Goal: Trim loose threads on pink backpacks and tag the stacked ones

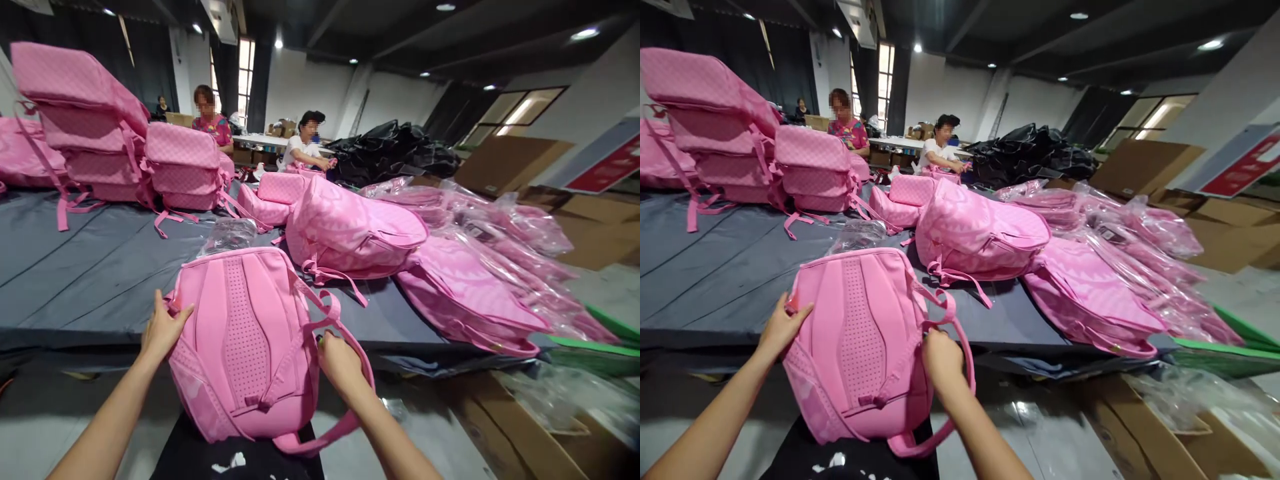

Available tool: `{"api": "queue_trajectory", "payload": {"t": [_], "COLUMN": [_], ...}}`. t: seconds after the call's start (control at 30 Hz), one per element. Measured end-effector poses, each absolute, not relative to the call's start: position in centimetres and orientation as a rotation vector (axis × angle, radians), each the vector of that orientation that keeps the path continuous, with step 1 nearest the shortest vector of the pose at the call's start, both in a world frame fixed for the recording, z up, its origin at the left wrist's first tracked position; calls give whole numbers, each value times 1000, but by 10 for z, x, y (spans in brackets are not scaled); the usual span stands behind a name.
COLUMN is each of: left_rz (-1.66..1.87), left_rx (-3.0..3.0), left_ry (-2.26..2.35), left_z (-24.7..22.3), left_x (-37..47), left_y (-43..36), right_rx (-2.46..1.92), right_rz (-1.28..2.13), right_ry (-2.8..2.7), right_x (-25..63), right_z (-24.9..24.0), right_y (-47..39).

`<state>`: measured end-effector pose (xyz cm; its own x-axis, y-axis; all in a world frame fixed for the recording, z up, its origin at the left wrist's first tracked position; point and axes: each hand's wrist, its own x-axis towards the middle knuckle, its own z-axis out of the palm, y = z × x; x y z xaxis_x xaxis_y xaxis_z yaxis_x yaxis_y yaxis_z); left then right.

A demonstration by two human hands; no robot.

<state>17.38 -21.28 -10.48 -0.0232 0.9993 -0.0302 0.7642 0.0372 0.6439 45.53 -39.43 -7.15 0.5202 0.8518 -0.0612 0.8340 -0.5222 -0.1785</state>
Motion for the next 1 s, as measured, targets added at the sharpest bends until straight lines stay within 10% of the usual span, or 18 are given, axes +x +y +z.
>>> {"api": "queue_trajectory", "payload": {"t": [0.23,0.37,0.67,1.0], "left_rz": [1266,988,342,327], "left_rx": [2707,3103,3297,3468], "left_ry": [1372,370,-247,129], "left_z": [-57,-36,-32,10], "left_x": [235,322,410,386], "left_y": [-243,-234,-224,-147], "right_rx": [-2759,-2724,-1487,-1398], "right_rz": [506,569,647,1062], "right_ry": [-1293,-1257,-997,-539], "right_x": [491,483,473,501], "right_z": [-80,-75,-72,-139], "right_y": [-419,-418,-431,-416]}}
